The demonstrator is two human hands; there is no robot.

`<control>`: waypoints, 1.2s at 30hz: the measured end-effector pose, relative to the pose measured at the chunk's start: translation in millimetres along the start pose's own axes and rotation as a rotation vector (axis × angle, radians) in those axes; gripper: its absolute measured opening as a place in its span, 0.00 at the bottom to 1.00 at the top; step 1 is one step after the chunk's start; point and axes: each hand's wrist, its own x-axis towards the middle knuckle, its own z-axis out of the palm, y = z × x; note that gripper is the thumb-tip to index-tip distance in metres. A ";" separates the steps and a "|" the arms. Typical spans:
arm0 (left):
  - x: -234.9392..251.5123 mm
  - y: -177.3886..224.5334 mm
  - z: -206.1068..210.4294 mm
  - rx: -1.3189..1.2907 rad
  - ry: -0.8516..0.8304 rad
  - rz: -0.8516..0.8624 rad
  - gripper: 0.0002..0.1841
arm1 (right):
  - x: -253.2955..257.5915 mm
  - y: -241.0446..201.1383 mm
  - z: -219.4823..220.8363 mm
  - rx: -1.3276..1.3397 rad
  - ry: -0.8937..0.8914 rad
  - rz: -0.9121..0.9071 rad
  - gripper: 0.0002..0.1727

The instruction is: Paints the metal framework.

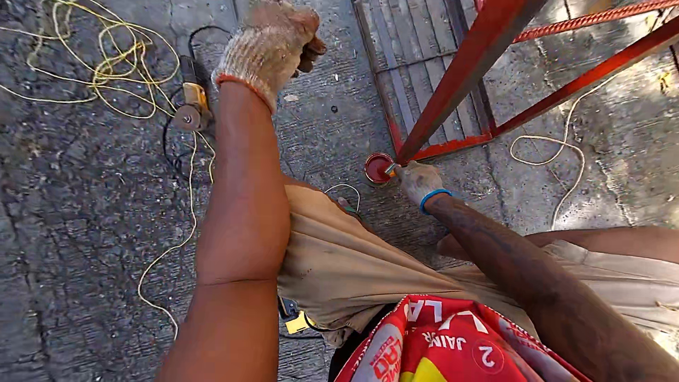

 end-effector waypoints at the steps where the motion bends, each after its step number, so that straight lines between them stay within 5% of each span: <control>1: 7.0 -6.7 1.0 0.005 -0.019 0.011 0.13 | 2.6 -4.7 3.0 -0.030 -0.018 -0.001 0.19; 5: 54.4 -57.1 1.8 -0.034 -0.121 0.085 0.13 | 1.0 -6.8 4.8 -0.002 -0.053 0.000 0.20; 10: 55.0 -83.6 -15.0 -0.001 -0.059 0.062 0.10 | -27.5 17.9 24.9 0.449 0.010 0.068 0.19; 13: 49.2 -82.6 -17.0 -0.005 -0.035 0.071 0.09 | -12.4 15.9 12.0 0.527 -0.136 0.203 0.23; 21: 49.5 -49.5 1.8 0.100 -0.063 0.023 0.13 | -16.5 16.1 14.7 0.715 -0.094 0.244 0.23; 27: 20.3 -18.8 9.6 0.079 -0.121 -0.107 0.16 | -17.1 14.6 8.6 0.517 -0.004 0.184 0.24; 36: 10.0 -20.1 11.5 0.124 -0.146 -0.128 0.19 | -20.4 31.7 22.2 0.929 -0.143 0.407 0.22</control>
